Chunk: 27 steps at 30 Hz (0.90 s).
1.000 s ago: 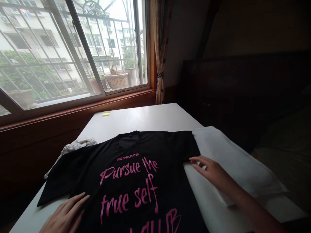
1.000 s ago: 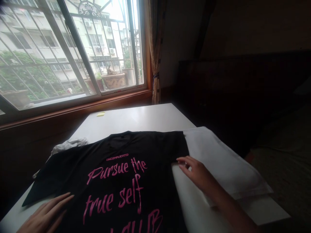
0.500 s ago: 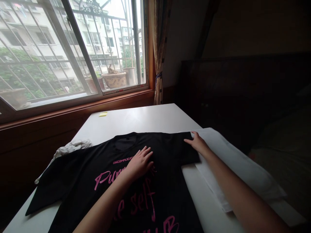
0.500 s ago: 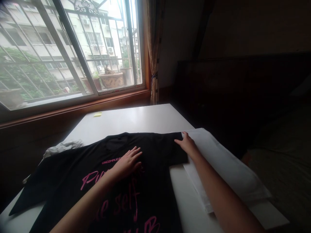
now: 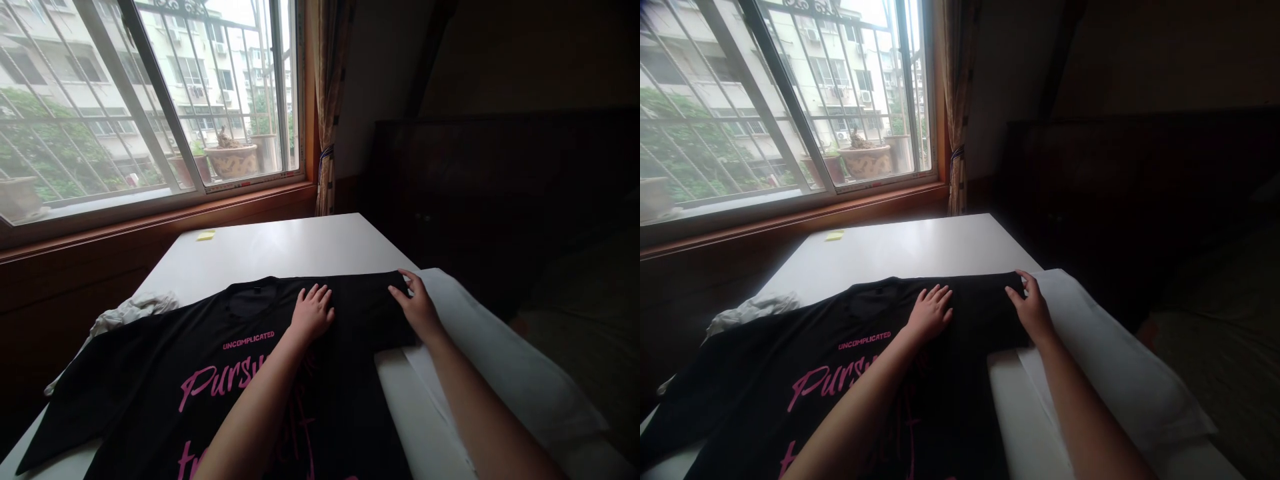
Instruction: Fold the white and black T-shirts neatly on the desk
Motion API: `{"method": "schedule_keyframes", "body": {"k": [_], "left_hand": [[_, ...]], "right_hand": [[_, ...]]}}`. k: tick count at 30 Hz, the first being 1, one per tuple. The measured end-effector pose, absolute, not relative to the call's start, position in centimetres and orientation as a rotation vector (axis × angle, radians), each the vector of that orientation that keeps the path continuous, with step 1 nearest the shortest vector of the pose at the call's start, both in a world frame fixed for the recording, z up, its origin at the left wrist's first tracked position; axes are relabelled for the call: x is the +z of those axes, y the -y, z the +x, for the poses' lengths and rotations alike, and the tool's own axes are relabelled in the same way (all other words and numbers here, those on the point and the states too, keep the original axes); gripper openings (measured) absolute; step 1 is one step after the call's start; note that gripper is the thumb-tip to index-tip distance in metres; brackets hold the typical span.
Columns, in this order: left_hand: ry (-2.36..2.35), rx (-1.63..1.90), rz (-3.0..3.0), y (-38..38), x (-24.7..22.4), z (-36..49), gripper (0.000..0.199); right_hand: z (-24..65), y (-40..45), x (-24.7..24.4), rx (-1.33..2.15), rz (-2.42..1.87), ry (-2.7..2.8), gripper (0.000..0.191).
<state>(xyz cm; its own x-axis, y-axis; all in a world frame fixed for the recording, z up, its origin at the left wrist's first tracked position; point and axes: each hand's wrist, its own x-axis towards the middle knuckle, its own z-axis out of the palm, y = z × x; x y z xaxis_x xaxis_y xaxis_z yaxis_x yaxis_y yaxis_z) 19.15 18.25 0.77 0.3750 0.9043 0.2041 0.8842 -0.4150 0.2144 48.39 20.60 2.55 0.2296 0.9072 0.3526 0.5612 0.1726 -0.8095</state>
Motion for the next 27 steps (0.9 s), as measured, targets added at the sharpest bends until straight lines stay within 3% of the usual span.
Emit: {"method": "schedule_keyframes", "body": {"k": [9,21,25,27], "left_hand": [[-1.718,0.441,2.505,-18.9,1.1,19.4,0.061],[-1.458,0.58,2.304,-20.5,1.2,18.5,0.058],[-1.455,0.749,2.048,-21.3,2.4,17.0,0.049],[-1.466,0.815,1.888,-21.5,3.2,15.7,0.05]], "right_hand": [[45.9,-18.8,5.6,0.399,-1.337,1.557,0.055],[39.7,-17.3,12.5,0.226,-1.192,1.889,0.045],[36.3,-15.2,13.8,0.356,-1.137,1.978,0.051],[35.0,-13.6,14.3,0.613,-1.036,2.114,0.057]]}}
